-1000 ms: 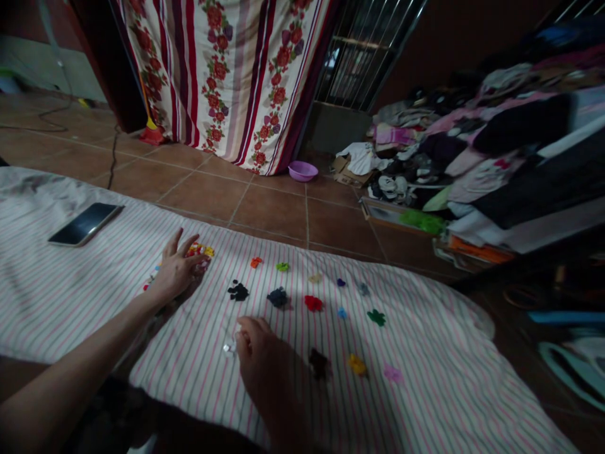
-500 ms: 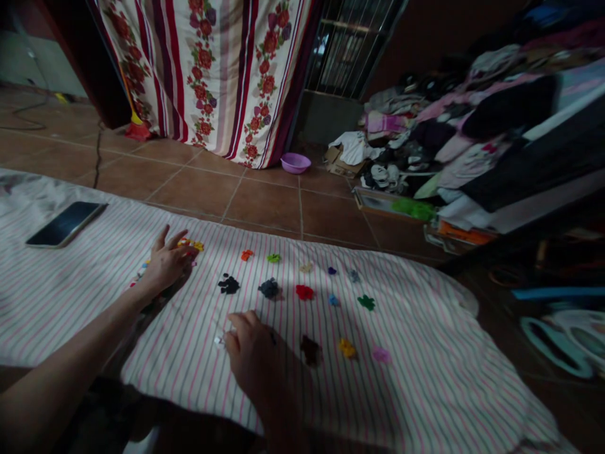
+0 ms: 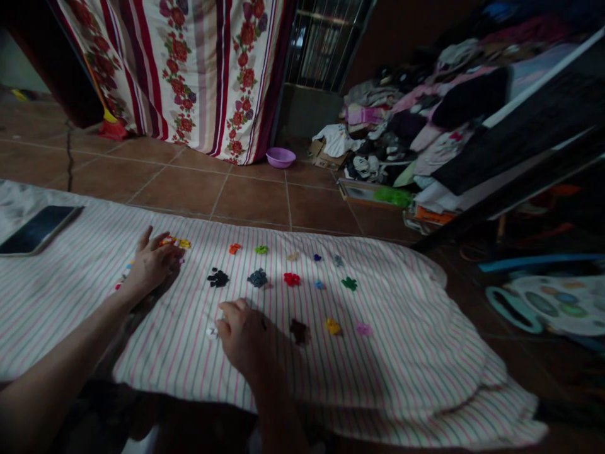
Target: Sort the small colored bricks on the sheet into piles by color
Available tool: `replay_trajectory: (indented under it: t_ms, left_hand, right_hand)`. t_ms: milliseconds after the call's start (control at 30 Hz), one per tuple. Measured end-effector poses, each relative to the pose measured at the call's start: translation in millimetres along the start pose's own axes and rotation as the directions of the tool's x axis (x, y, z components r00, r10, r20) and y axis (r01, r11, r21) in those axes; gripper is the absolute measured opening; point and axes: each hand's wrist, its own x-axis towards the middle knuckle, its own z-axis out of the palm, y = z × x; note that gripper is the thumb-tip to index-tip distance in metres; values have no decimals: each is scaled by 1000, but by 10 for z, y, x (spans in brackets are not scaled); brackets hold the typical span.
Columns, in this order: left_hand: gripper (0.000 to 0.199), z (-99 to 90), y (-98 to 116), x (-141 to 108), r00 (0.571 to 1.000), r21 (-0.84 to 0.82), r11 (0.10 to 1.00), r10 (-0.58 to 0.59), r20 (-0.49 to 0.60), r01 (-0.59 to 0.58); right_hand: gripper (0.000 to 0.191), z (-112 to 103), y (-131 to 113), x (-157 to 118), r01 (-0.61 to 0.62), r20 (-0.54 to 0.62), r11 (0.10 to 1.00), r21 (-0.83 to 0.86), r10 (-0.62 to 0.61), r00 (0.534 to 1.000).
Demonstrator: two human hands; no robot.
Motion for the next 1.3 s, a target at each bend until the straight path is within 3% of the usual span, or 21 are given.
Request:
replay_trajectory:
  t_ms: [267,400,533,600,700,800,1033,1300]
  left_hand:
    - [33,-242,150,-91,1000,49,999,-10,10,10]
    - [37,-399,-1,-197,999,28,999,-26,-19,27]
    - [38,-547,-224,-479,991,58,998,32,128,-40]
    - [53,-587,-282,-682,978,121,993,-38,204,13]
    - [103,-591,-243,-958,968,184,980,-113,223,72]
    - [104,-554,-94,-1083,962,231,971,-118,247,59]
    - [87,-446,71,-793,978,262,958,-156,139,115]
    - [84,-395,144,-338,963,230,954,-229,142,193]
  right_hand:
    - [29,6,39,17,0,2,1000,19,-1,1000]
    - [30,81,129,47,31,-19,999,37,-30,999]
    - [29,164,230,100,53,-45,997,62,-50,998]
    - [30,187,264,120,63,-53,995,76,-59,997]
    - [30,202,290,135,73,-67,992,105,-66,996]
    - [30,215,295,141,61,-80,990,126,-51,995]
    - [31,300,340,167,57,-136,990,125,-40,990]
    - [32,318,355,158,72,-137,989,126,-54,989]
